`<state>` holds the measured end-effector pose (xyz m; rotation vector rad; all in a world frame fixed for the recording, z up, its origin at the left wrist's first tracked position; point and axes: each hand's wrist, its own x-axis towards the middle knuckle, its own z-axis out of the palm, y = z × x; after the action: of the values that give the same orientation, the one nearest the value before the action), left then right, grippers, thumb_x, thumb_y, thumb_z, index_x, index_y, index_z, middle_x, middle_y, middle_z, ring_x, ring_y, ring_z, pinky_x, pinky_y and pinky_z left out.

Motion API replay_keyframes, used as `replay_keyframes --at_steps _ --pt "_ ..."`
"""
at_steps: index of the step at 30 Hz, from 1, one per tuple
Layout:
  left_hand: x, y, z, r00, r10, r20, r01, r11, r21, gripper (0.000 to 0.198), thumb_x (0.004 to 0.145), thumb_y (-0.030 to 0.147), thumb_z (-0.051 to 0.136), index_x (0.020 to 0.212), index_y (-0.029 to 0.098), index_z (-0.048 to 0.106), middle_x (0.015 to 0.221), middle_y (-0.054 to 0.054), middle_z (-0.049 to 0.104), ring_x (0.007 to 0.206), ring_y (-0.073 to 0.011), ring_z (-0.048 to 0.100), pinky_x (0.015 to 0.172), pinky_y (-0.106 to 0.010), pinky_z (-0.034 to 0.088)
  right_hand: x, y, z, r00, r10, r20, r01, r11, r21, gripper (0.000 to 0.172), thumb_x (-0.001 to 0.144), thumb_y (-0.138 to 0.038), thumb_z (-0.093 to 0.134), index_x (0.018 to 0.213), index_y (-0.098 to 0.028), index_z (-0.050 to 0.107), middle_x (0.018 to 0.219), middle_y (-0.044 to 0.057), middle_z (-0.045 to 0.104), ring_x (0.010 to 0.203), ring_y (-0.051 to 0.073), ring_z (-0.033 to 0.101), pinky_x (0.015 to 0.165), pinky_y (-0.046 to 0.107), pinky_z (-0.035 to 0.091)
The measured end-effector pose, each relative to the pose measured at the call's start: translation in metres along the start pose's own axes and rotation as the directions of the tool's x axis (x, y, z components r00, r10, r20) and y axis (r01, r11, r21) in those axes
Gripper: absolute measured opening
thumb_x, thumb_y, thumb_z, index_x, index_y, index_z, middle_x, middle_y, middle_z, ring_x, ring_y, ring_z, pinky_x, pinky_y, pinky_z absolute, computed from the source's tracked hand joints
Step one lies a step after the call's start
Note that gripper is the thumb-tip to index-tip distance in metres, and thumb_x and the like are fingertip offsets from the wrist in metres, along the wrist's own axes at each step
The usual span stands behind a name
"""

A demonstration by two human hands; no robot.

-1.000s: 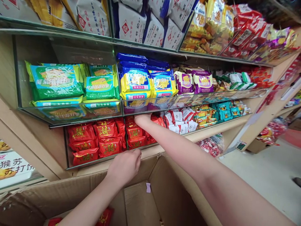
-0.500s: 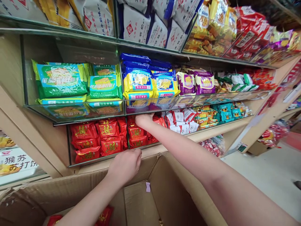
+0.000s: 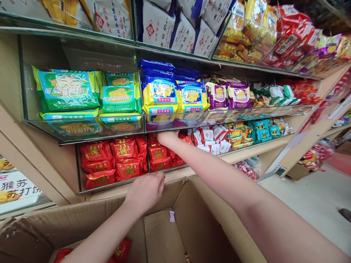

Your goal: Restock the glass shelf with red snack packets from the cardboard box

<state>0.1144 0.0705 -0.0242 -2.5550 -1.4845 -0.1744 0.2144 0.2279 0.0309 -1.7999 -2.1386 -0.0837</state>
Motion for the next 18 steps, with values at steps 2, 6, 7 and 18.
replay_keyframes --at_steps 2,6,7,18 --pt "0.000 0.000 0.000 1.000 -0.004 -0.002 0.004 1.000 0.001 0.027 0.086 0.026 0.024 0.078 0.022 0.050 0.073 -0.003 0.064 0.067 -0.0210 0.060 0.055 -0.030 0.037 -0.006 0.000 -0.003 1.000 0.008 -0.015 -0.008 1.000 0.001 0.036 0.086 -0.030 0.031 0.112 -0.020 0.054 0.118 0.012 0.053 0.111 0.027 0.042 0.092 0.050 0.025" --pt "-0.002 0.000 -0.001 1.000 -0.010 -0.002 0.010 1.000 -0.005 0.027 0.086 0.025 0.024 0.079 0.022 0.051 0.074 -0.004 0.064 0.067 -0.0214 0.060 0.055 -0.030 0.037 -0.026 -0.002 -0.010 0.999 0.002 -0.053 -0.002 1.000 -0.002 0.036 0.085 -0.034 0.033 0.110 -0.019 0.054 0.113 0.014 0.056 0.107 0.030 0.045 0.091 0.056 0.020" --pt "-0.003 0.000 -0.002 1.000 -0.011 0.000 0.011 1.000 -0.009 0.027 0.085 0.024 0.025 0.079 0.022 0.051 0.074 -0.004 0.064 0.068 -0.0215 0.060 0.056 -0.030 0.037 -0.032 -0.003 -0.011 0.998 -0.003 -0.062 0.003 1.000 -0.003 0.036 0.084 -0.036 0.035 0.108 -0.019 0.055 0.110 0.015 0.058 0.105 0.031 0.047 0.090 0.057 0.019" --pt "-0.001 -0.007 -0.004 0.997 -0.061 0.053 0.066 0.993 -0.097 0.028 0.083 0.025 0.029 0.078 0.022 0.056 0.078 -0.006 0.067 0.070 -0.0210 0.062 0.057 -0.029 0.038 -0.194 -0.004 -0.059 0.880 -0.468 -0.078 0.462 0.883 -0.085 0.028 0.084 -0.025 0.034 0.076 -0.013 0.059 0.074 0.010 0.061 0.074 0.021 0.053 0.066 0.033 0.039"
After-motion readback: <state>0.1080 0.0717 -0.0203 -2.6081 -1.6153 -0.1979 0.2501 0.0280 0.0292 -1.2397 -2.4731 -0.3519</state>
